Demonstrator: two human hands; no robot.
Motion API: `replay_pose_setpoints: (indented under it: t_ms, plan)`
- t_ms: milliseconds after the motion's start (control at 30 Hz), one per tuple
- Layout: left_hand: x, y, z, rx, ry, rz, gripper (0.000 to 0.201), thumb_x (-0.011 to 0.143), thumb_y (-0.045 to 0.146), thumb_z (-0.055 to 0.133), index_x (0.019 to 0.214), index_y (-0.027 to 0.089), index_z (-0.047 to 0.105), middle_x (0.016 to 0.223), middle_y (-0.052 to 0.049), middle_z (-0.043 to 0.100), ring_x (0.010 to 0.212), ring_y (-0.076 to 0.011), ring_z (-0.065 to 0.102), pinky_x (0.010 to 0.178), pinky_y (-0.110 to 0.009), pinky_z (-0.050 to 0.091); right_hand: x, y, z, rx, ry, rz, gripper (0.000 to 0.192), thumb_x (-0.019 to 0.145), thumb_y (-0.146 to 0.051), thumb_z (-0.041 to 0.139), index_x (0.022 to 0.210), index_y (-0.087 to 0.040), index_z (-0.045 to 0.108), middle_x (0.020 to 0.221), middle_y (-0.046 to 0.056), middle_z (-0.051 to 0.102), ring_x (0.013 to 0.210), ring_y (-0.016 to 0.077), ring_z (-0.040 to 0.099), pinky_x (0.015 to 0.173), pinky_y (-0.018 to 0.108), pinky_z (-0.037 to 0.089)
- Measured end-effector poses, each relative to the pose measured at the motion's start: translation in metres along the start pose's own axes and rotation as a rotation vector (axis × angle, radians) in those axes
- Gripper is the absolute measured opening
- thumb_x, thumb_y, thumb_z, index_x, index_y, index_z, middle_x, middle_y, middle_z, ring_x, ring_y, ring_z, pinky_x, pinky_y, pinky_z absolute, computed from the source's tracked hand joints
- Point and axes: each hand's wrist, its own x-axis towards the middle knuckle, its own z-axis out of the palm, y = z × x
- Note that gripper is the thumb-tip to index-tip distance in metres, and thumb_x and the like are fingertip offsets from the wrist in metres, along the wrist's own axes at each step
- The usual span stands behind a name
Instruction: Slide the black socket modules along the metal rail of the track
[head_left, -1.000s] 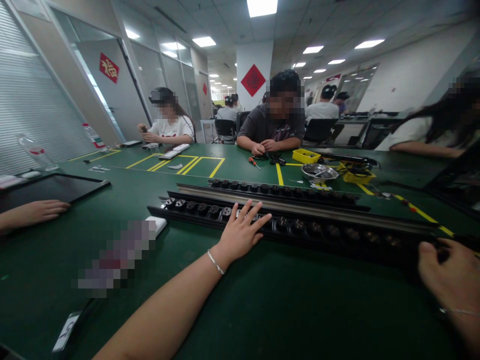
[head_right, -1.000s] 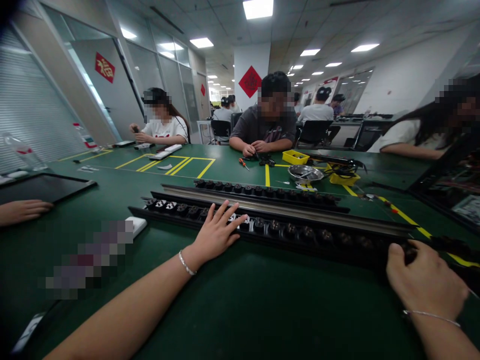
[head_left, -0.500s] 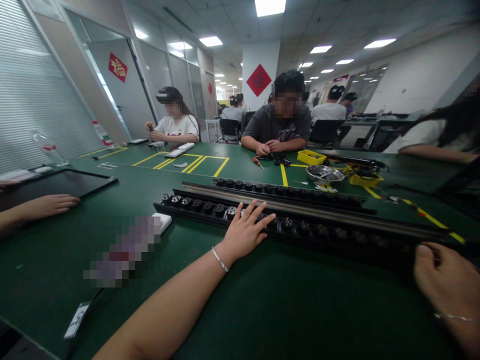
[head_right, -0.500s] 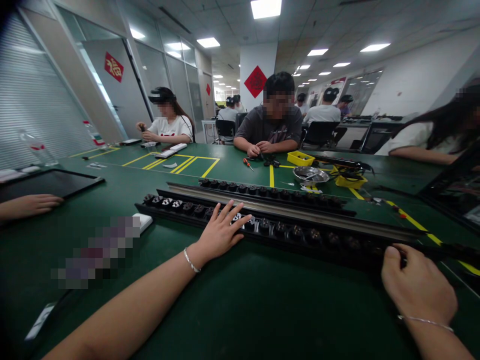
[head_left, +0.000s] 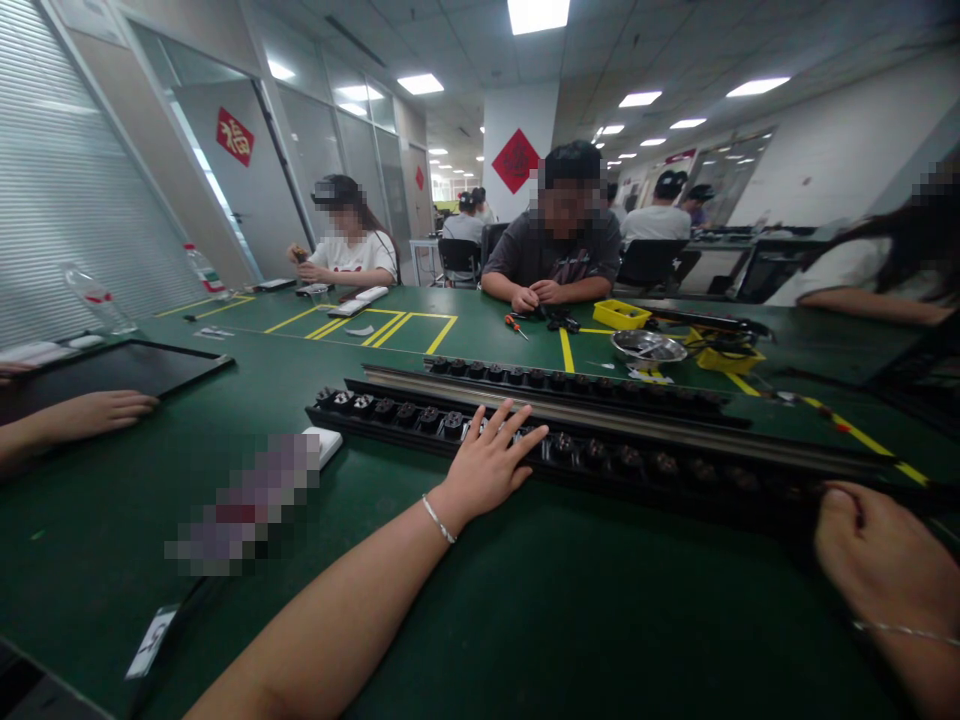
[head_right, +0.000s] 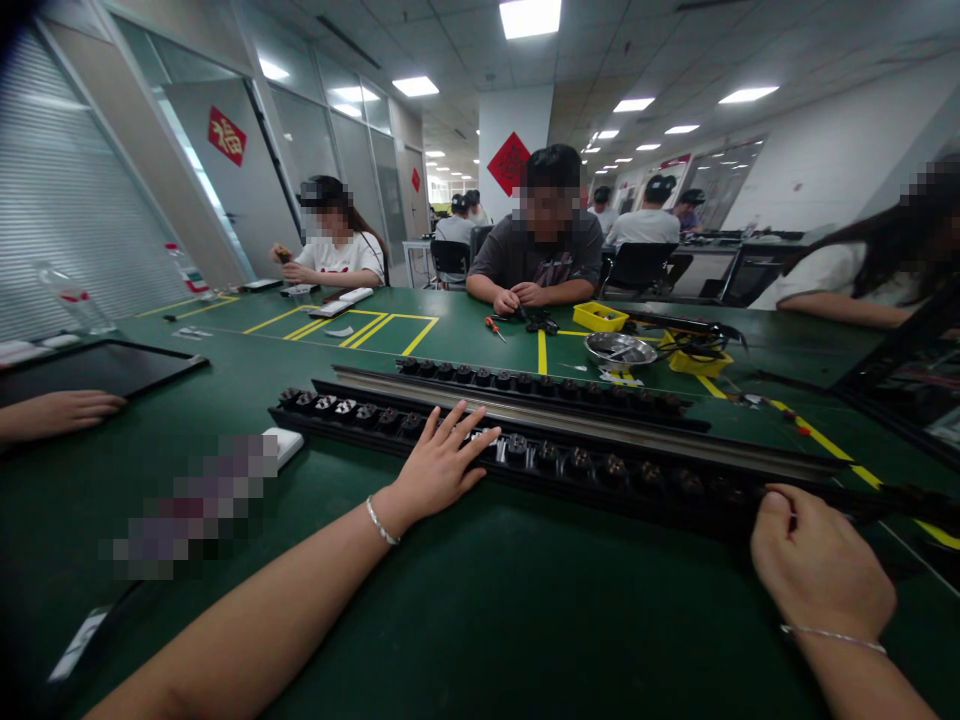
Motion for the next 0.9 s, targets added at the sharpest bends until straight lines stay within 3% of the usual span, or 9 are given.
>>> replay_pose_setpoints:
  t_ms: [367, 600, 900]
  plan:
    - [0.001, 0.0, 0.002, -0.029, 0.005, 0.018, 0.054, 0.088, 0.041, 0.052, 0.139, 0.032, 0.037, 0.149, -0.003, 0.034, 0.14, -0.0266, 0.02, 0.113, -0.051, 0.018, 0.001, -0.003, -0.004, 0.034, -0.005, 0.04, 0.061, 0.086, -0.056, 0.02, 0.122, -0.018, 0.053, 0.115, 0.016, 0.061, 0.098, 0.0341, 0.058, 0.07, 0.042, 0.043]
    - [0.002, -0.001, 0.001, -0.086, -0.018, 0.024, 0.05, 0.089, 0.037, 0.051, 0.137, 0.03, 0.041, 0.141, -0.003, 0.046, 0.135, -0.0243, 0.032, 0.112, -0.047, 0.022, 0.017, 0.018, 0.012, 0.028, 0.03, -0.147, 0.058, 0.086, -0.055, 0.026, 0.114, -0.017, 0.06, 0.122, 0.015, 0.059, 0.111, 0.0324, 0.052, 0.09, 0.043, 0.039]
    - [0.001, -0.001, 0.003, -0.075, 0.012, 0.02, 0.049, 0.088, 0.035, 0.053, 0.135, 0.031, 0.043, 0.138, -0.003, 0.049, 0.133, -0.0235, 0.036, 0.112, -0.045, 0.022, 0.011, 0.011, 0.006, 0.045, 0.002, -0.127, 0.058, 0.087, -0.053, 0.025, 0.116, -0.017, 0.06, 0.121, 0.014, 0.059, 0.112, 0.0302, 0.052, 0.093, 0.042, 0.037]
